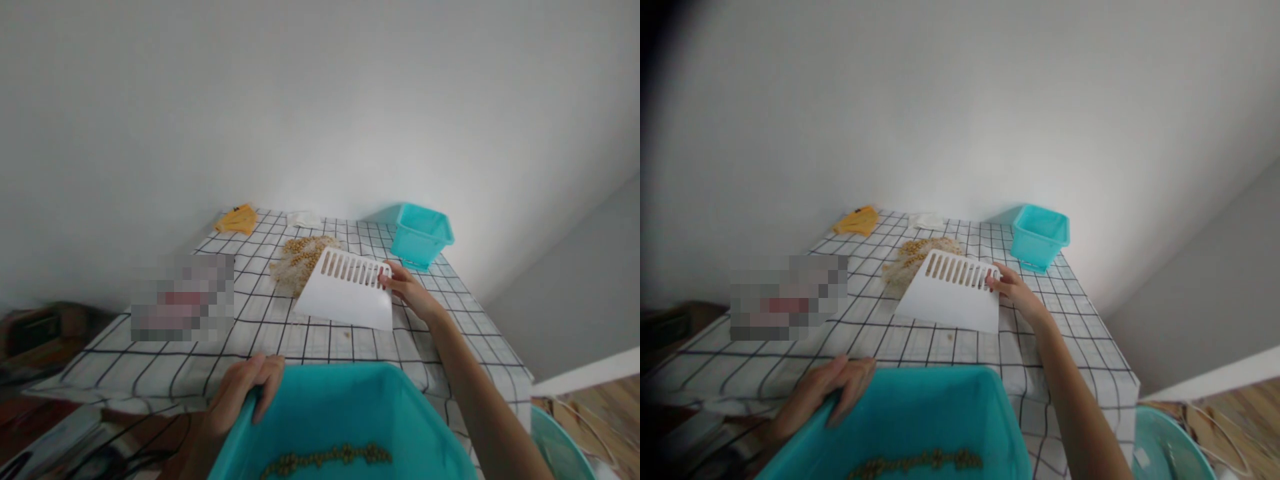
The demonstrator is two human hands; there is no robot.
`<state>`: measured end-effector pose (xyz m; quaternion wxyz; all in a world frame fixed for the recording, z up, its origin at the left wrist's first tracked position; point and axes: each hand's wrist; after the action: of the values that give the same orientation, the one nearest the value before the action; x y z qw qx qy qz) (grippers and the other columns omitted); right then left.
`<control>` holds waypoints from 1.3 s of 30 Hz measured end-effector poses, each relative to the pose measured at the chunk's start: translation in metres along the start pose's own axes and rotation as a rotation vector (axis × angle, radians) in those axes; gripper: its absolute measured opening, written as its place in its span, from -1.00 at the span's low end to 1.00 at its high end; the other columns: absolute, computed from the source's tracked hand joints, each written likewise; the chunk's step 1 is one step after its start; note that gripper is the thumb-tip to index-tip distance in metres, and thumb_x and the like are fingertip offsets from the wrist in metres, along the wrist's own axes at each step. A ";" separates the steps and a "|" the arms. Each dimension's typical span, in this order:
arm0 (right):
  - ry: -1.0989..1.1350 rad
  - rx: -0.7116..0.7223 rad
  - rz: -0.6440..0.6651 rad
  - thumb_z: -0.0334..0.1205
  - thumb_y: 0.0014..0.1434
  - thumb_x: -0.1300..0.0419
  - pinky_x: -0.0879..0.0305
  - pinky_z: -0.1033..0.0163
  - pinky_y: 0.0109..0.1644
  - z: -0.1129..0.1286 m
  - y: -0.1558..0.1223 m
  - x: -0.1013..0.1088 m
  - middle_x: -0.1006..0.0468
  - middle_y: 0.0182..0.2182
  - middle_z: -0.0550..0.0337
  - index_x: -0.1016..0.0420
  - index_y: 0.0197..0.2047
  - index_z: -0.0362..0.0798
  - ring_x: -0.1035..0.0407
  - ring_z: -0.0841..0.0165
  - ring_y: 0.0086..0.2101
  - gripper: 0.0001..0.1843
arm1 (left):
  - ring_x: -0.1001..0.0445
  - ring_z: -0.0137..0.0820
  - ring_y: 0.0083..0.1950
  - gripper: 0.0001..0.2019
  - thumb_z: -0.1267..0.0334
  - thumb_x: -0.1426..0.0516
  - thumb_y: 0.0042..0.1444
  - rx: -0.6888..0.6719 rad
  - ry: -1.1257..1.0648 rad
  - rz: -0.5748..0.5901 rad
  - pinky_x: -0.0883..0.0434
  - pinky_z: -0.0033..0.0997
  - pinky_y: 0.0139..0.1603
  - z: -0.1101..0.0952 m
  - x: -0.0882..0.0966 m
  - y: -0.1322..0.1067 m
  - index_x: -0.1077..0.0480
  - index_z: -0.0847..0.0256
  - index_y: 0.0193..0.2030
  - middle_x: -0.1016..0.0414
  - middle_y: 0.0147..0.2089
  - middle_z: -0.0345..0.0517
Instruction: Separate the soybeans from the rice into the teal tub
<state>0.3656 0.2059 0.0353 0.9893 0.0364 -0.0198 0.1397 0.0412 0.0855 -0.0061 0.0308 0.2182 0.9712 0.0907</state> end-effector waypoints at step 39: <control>0.074 0.175 -0.674 0.12 0.13 -0.27 -0.18 0.20 -0.39 -0.014 0.010 0.010 -0.40 -0.51 0.28 -0.27 -0.48 0.05 -0.25 0.30 -0.48 -0.61 | -0.20 -0.32 -0.53 -0.33 -0.15 0.07 0.36 0.126 -0.093 -0.087 -0.28 -0.24 -0.33 -0.012 0.043 -0.009 -0.23 0.11 -0.74 -0.19 -0.66 -0.16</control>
<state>0.3728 0.2194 0.0225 0.9730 0.1206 0.0413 -0.1925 -0.0024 0.0943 0.0029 0.0660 0.1815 0.9810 0.0179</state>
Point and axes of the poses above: each hand's wrist, its own y-axis towards the middle knuckle, its own x-axis out of the back of the hand, z = x × y
